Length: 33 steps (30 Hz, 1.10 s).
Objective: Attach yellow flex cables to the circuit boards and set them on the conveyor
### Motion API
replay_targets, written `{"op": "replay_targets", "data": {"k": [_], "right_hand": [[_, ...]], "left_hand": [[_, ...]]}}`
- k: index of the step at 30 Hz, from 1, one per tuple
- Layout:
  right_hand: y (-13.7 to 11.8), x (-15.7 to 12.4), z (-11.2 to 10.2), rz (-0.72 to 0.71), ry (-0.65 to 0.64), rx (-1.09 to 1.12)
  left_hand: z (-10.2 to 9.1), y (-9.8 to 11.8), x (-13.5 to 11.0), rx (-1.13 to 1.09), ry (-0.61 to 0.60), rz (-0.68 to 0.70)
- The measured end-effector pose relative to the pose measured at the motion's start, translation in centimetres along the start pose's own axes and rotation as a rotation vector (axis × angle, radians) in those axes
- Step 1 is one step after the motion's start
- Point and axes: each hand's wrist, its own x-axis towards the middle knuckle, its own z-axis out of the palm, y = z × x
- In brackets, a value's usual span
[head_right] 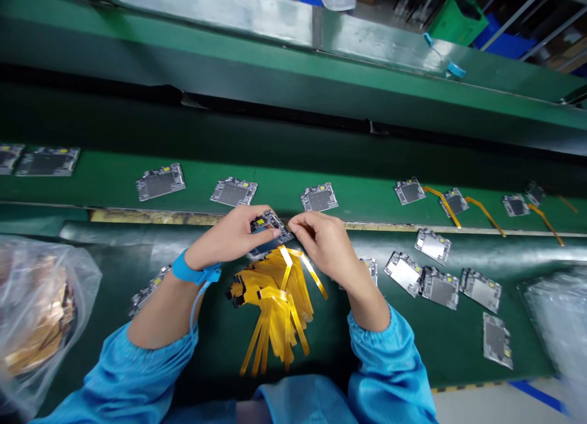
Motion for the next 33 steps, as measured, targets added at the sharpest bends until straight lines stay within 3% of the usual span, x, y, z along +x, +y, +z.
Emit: {"op": "replay_targets", "data": {"k": [16,28,33], "right_hand": [[-0.2,0.1,-0.2,0.040,-0.073,0.011],[-0.4,0.1,-0.2,0.046,-0.070,0.067],[-0.1,0.1,-0.5,0.082,-0.106,0.077]], "left_hand": [[1.0,-0.5,0.4,0.099,0.043,-0.026],[1.5,0.9,0.2,0.188,0.175,-0.121],[1.6,0.9,0.3,0.190,0.169,-0.076]]}}
